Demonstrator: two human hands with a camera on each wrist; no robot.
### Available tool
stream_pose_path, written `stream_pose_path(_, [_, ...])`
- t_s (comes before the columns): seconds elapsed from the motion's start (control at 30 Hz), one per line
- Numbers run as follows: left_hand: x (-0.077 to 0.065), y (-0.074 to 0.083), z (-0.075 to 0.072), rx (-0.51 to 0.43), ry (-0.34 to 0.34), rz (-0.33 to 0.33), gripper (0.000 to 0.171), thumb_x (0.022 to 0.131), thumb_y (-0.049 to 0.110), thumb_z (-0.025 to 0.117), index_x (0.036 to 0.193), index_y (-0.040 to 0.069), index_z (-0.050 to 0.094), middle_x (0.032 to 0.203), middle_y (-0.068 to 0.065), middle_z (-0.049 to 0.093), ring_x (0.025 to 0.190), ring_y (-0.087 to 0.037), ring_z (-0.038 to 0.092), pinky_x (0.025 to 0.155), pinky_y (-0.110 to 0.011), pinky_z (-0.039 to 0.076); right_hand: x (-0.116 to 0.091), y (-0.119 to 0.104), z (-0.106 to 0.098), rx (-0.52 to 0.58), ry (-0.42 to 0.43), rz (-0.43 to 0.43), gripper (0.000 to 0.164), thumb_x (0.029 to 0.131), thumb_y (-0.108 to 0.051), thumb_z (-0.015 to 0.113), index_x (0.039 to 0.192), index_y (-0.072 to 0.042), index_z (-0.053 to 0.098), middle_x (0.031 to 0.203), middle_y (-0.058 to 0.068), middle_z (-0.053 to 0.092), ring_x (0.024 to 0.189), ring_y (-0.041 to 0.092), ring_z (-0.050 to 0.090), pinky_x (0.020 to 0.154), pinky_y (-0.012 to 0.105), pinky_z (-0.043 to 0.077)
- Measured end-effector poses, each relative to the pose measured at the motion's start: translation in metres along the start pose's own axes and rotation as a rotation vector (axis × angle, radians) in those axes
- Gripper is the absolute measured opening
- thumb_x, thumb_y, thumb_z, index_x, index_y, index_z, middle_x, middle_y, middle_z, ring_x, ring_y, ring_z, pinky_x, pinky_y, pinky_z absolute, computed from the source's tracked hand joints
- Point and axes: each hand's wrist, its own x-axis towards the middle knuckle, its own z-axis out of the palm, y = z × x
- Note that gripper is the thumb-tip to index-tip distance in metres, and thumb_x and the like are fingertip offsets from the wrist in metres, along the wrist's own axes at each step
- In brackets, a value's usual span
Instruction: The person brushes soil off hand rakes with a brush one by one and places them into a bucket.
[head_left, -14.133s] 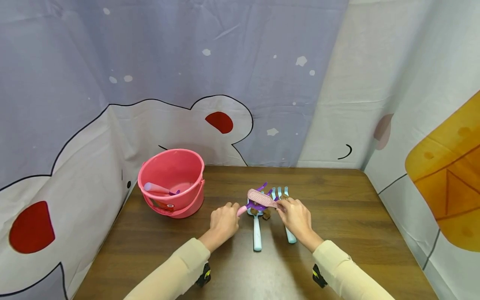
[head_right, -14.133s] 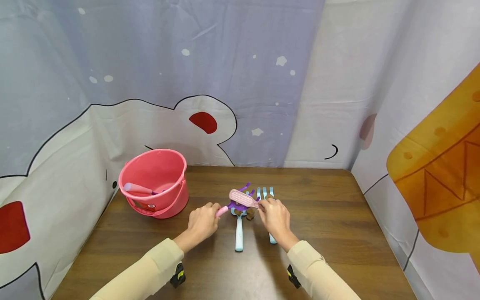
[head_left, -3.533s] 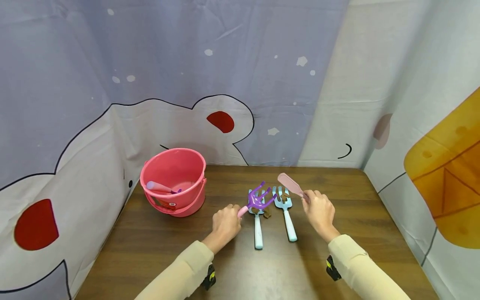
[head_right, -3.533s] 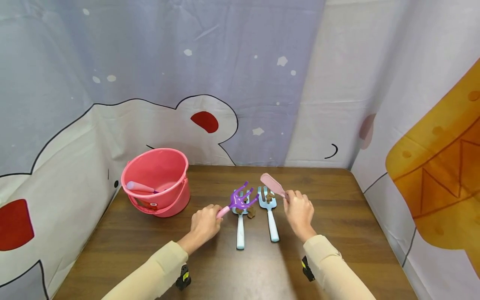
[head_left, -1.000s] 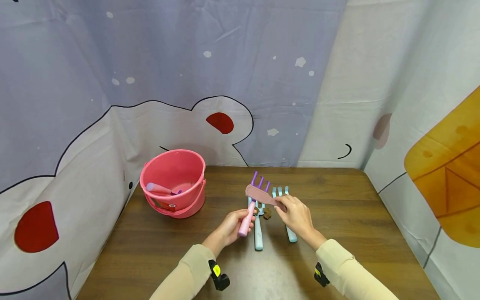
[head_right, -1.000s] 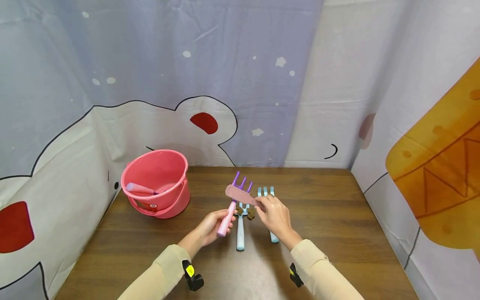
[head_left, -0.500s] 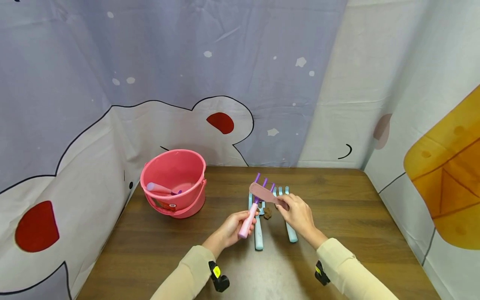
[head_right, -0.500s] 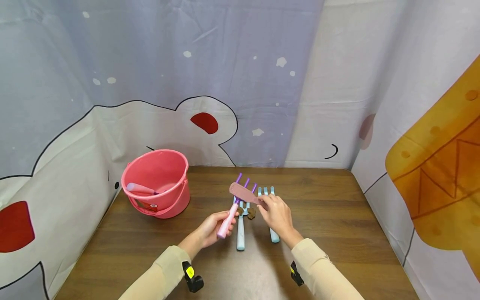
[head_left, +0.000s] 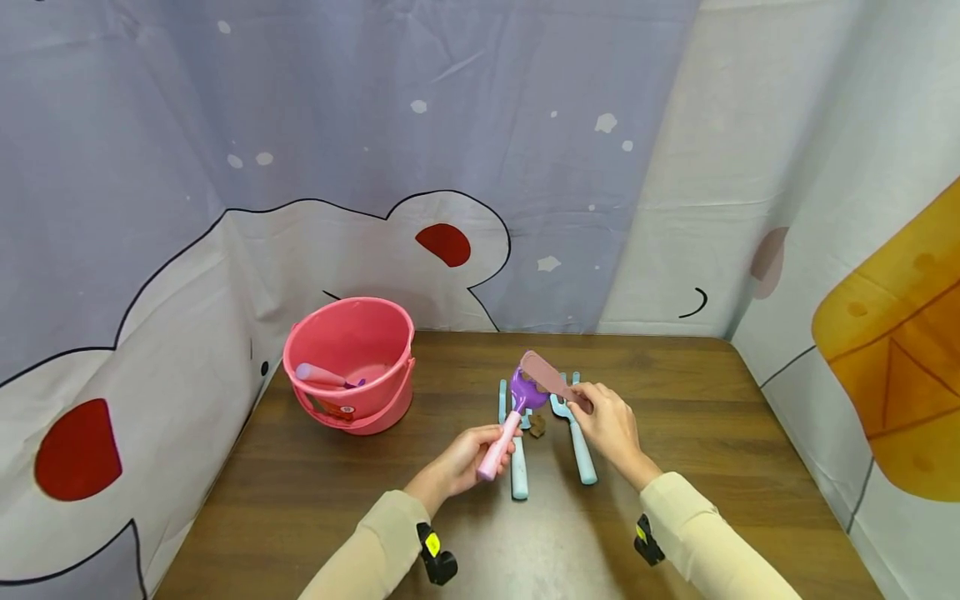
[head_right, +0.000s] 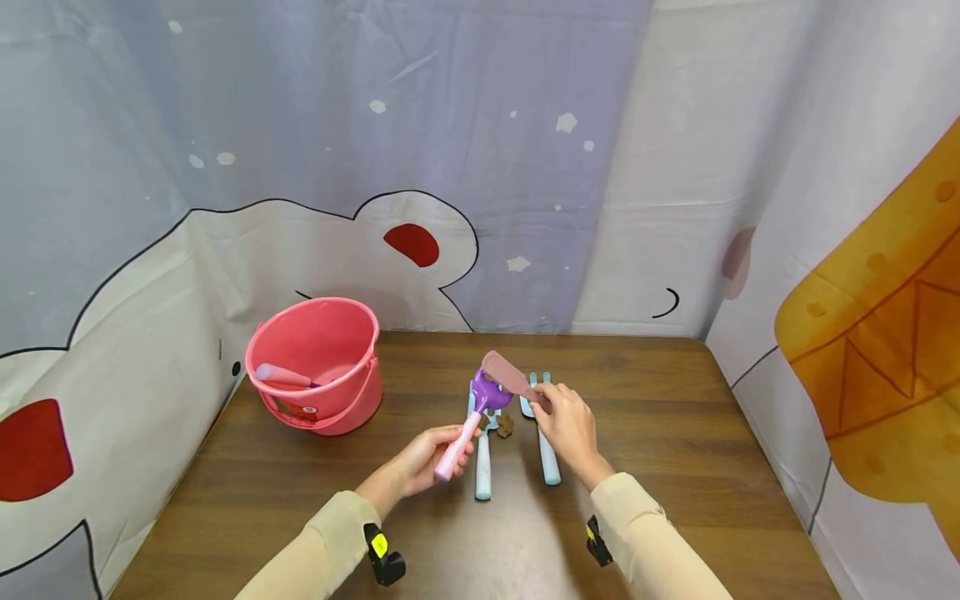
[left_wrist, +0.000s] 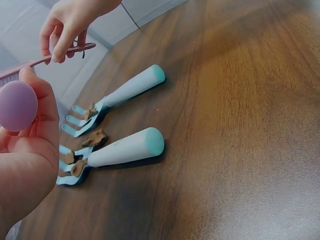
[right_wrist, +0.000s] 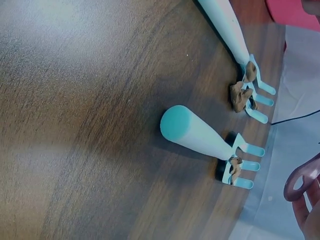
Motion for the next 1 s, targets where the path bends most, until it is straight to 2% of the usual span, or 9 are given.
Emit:
stream_pose_path(0.27, [0.001,-0.001,0.002,0.018,-0.036,-0.005,0.048,0.098,0.020,0.030,0.134,-0.013,0.029,0.078,0.001,0.054,0.061,-0.006,0.051,0.055,-0.017,0.043,0.002,0.007,-0.002,-0.015,0.022,0.017,0.022,0.071,-0.014,0.076,0.090,-0.013,0.068,0.073,0.003,0.061,0.063,0.017,0.054,0.054,0.039,0.044])
stream_pose_path(0.7, [0.000,0.000,0.004,0.067,-0.022,-0.026,0.045,0.096,0.017,0.035,0.131,-0.012,0.036,0.079,-0.001,0.056,0.061,-0.007,0.051,0.054,-0.019,0.043,0.003,0.020,-0.008,-0.059,0.060,0.098,0.023,0.071,-0.014,0.076,0.091,-0.014,0.067,0.076,0.002,0.062,0.064,0.019,0.059,0.056,0.044,0.046])
stream_pose_path(0.83, [0.000,-0.001,0.003,0.069,-0.013,-0.019,0.043,0.096,0.018,0.036,0.129,-0.010,0.040,0.079,-0.002,0.056,0.060,-0.007,0.052,0.053,-0.019,0.044,0.002,0.022,-0.010,-0.054,0.060,0.138,0.024,0.070,-0.014,0.077,0.092,-0.014,0.067,0.078,0.003,0.064,0.067,0.022,0.062,0.057,0.045,0.046])
stream_pose_path(1.0, [0.001,-0.001,0.002,0.059,-0.001,-0.012,0.044,0.096,0.019,0.036,0.129,-0.010,0.039,0.079,-0.002,0.056,0.060,-0.008,0.052,0.054,-0.019,0.044,0.000,0.018,-0.012,-0.043,0.036,0.142,0.023,0.072,-0.016,0.075,0.093,-0.014,0.067,0.078,0.002,0.064,0.066,0.020,0.061,0.057,0.044,0.046])
